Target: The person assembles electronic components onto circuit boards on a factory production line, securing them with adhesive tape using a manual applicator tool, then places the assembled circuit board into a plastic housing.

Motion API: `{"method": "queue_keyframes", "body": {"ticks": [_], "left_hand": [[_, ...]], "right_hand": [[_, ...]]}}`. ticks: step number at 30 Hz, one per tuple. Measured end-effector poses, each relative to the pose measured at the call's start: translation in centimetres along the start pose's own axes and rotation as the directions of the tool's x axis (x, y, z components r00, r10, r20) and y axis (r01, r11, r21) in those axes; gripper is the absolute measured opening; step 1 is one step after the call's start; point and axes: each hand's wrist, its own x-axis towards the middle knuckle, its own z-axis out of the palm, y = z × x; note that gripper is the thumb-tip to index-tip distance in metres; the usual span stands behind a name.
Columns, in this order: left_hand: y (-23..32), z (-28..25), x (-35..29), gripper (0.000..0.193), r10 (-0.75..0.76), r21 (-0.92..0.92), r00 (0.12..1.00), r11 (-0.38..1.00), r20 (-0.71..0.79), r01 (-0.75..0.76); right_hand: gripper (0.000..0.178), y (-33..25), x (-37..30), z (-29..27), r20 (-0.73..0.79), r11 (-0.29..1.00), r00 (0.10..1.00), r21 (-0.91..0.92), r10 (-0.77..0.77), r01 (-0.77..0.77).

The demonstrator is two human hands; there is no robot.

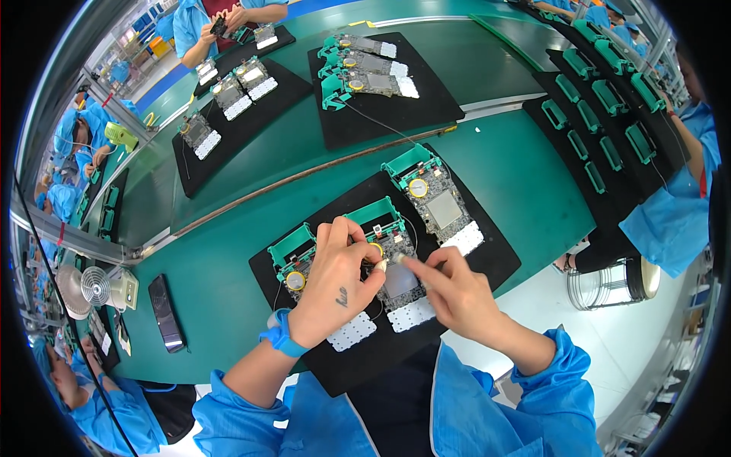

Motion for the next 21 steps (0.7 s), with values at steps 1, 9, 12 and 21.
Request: {"method": "queue_keyframes", "body": {"ticks": [1, 9, 12, 21], "left_hand": [[0.0, 0.1, -0.1, 0.012, -0.014, -0.009, 1.000, 1.000, -0.006, 0.014], [-0.2, 0.6, 0.0, 0.012, -0.025, -0.013, 0.999, 1.000, -0.028, 0.025], [-0.2, 0.5, 0.2, 0.013, 0.002, 0.015, 0.999, 1.000, -0.032, -0.001], [-0.4, -0.4, 0.5, 0.013, 0.051, 0.370, 0.983, 0.929, -0.175, 0.018]], "right_hand": [[0.052, -0.1, 0.0, 0.3, -0.001, 1.000, 1.000, -0.002, 0.002, -0.002], [0.062, 0.1, 0.3, 1.3, 0.001, 0.961, 0.991, -0.245, -0.131, 0.127], [0.067, -0.2, 0.4, 1.3, 0.088, 0.919, 0.986, -0.359, -0.143, 0.165], [0.038, 4.6, 3.9, -1.6, -0.360, 0.960, 0.910, -0.102, 0.208, -0.260]]}}
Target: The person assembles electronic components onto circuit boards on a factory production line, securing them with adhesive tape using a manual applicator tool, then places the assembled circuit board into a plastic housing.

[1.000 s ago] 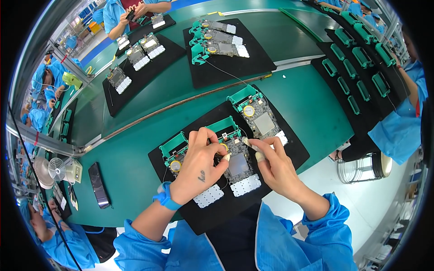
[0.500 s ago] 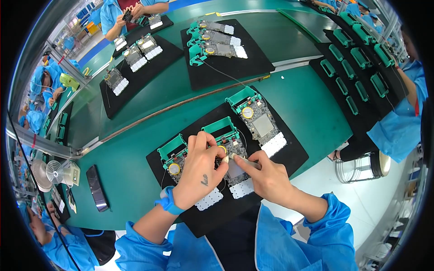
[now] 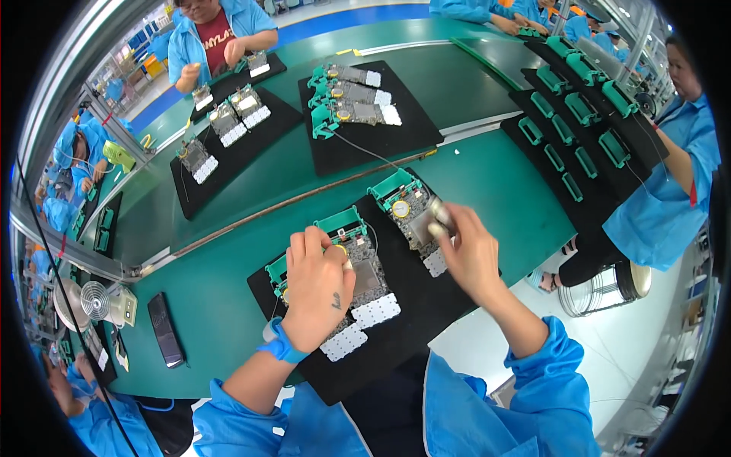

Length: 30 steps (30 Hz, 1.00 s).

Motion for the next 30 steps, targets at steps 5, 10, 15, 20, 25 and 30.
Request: {"method": "queue_keyframes", "body": {"ticks": [5, 10, 15, 20, 25, 30], "left_hand": [[2.7, 1.3, 2.2, 0.019, 0.069, -0.223, 0.994, 0.971, -0.085, -0.086], [4.6, 2.5, 4.0, 0.024, 0.079, -0.318, 0.976, 0.937, -0.204, -0.142], [5.5, 3.6, 4.7, 0.024, 0.120, -0.321, 0.964, 0.927, -0.237, -0.194], [4.4, 4.3, 4.8, 0.023, 0.239, -0.293, 0.915, 0.895, -0.324, -0.337], [2.3, 3.9, 3.6, 0.022, 0.213, -0.426, 0.954, 0.859, -0.211, -0.286], [2.4, 4.7, 3.3, 0.022, 0.244, -0.435, 0.954, 0.850, -0.173, -0.296]], "right_hand": [[0.022, 3.6, 3.2, 1.2, 0.477, 0.670, 0.798, 0.459, 0.367, -0.583], [0.018, 4.5, 1.7, -1.0, 0.798, 0.042, 0.555, 0.562, 0.234, -0.826], [0.020, 3.9, 0.4, -2.3, 0.817, -0.110, 0.527, 0.561, 0.234, -0.821], [0.020, 3.7, 0.2, -2.8, 0.828, -0.134, 0.533, 0.556, 0.174, -0.820], [0.022, 3.1, -0.5, -2.3, 0.711, 0.102, 0.631, 0.635, 0.310, -0.766], [0.022, 3.0, -2.6, 0.2, 0.430, 0.573, 0.840, 0.615, 0.331, -0.541]]}}
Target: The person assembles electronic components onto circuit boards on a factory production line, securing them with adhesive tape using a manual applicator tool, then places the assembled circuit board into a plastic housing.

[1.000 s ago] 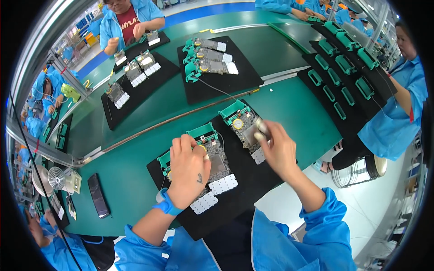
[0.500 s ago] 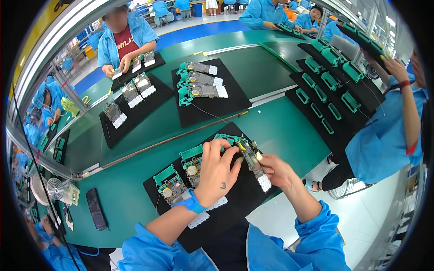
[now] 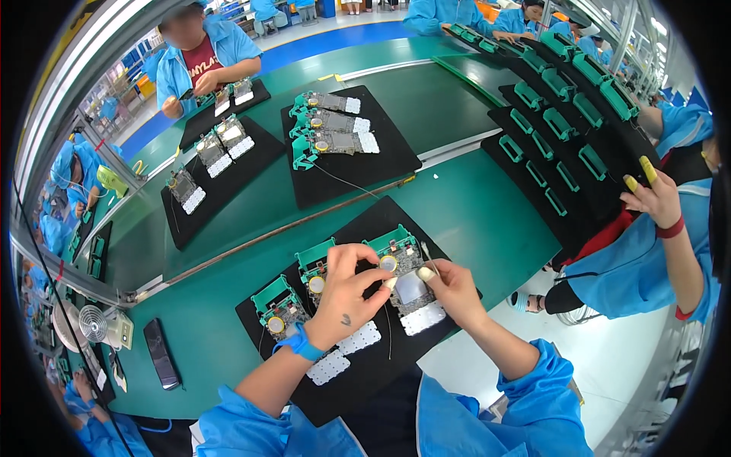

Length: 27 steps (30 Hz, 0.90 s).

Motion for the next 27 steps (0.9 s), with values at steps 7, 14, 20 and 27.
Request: {"method": "queue_keyframes", "body": {"ticks": [7, 14, 20, 27], "left_hand": [[-0.1, 1.1, 0.4, 0.018, -0.080, -0.052, 0.989, 0.995, 0.121, 0.087], [-0.1, 1.3, 0.5, 0.021, -0.095, -0.030, 0.987, 0.995, 0.128, 0.100], [0.4, 1.0, 0.6, 0.023, -0.124, -0.010, 0.987, 0.992, 0.104, 0.126], [-0.2, 0.5, 0.1, 0.028, -0.048, 0.056, 0.989, 0.998, 0.138, 0.041]], "right_hand": [[0.027, -2.5, -0.8, 0.3, 0.000, 0.796, 0.903, -0.473, -0.429, 0.378], [0.026, -3.4, 0.2, -0.4, 0.277, 0.610, 0.837, -0.583, -0.472, 0.536], [0.026, -3.3, 1.2, -0.6, 0.283, 0.621, 0.850, -0.586, -0.445, 0.520], [0.028, -4.1, 0.7, -0.8, 0.229, 0.728, 0.892, -0.517, -0.389, 0.450]]}}
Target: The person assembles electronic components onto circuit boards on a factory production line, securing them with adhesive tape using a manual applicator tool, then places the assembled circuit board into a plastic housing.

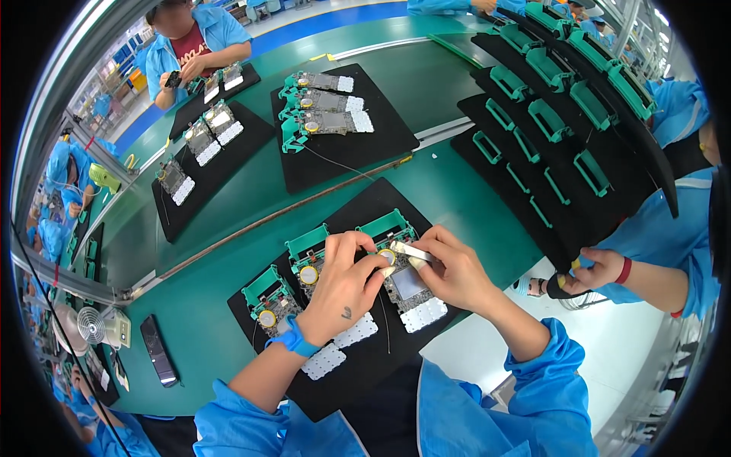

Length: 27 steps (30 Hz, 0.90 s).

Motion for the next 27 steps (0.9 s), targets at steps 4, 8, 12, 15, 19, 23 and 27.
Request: {"method": "queue_keyframes", "body": {"ticks": [4, 8, 12, 15, 19, 23, 27], "left_hand": [[0.5, -0.5, 0.1, 0.031, -0.021, -0.025, 1.000, 0.999, -0.017, 0.021], [2.2, -1.6, -0.2, 0.029, -0.237, 0.075, 0.970, 0.968, -0.052, 0.240], [2.3, -1.4, -2.3, 0.027, -0.437, -0.153, 0.898, 0.885, 0.053, 0.440], [2.4, -1.5, -2.6, 0.020, -0.467, -0.261, 0.880, 0.842, 0.085, 0.472], [2.5, -2.5, -2.5, 0.017, -0.147, 0.067, 0.988, 0.986, -0.052, 0.150], [2.7, -2.6, -3.2, 0.021, -0.208, 0.081, 0.977, 0.974, -0.053, 0.212], [2.2, -2.2, -3.6, 0.020, -0.200, 0.036, 0.978, 0.979, -0.061, 0.202]], "right_hand": [[0.028, -0.9, -0.2, 0.1, 0.026, 0.997, 0.999, 0.067, -0.038, 0.036], [0.028, -1.4, -0.3, 0.2, 0.018, 0.995, 0.998, 0.085, -0.059, 0.057], [0.028, -0.9, -0.6, 0.8, -0.010, 0.991, 0.998, 0.121, -0.057, 0.058], [0.028, -0.9, -0.7, 0.9, -0.037, 0.992, 0.997, 0.105, -0.073, 0.076], [0.025, -1.5, -1.3, 0.6, -0.012, 0.997, 0.999, 0.050, -0.051, 0.052], [0.031, -3.5, -3.4, 2.2, 0.096, 0.932, 0.970, -0.269, -0.225, 0.243], [0.026, -3.5, -4.2, 3.6, 0.091, 0.876, 0.972, -0.422, -0.216, 0.234]]}}
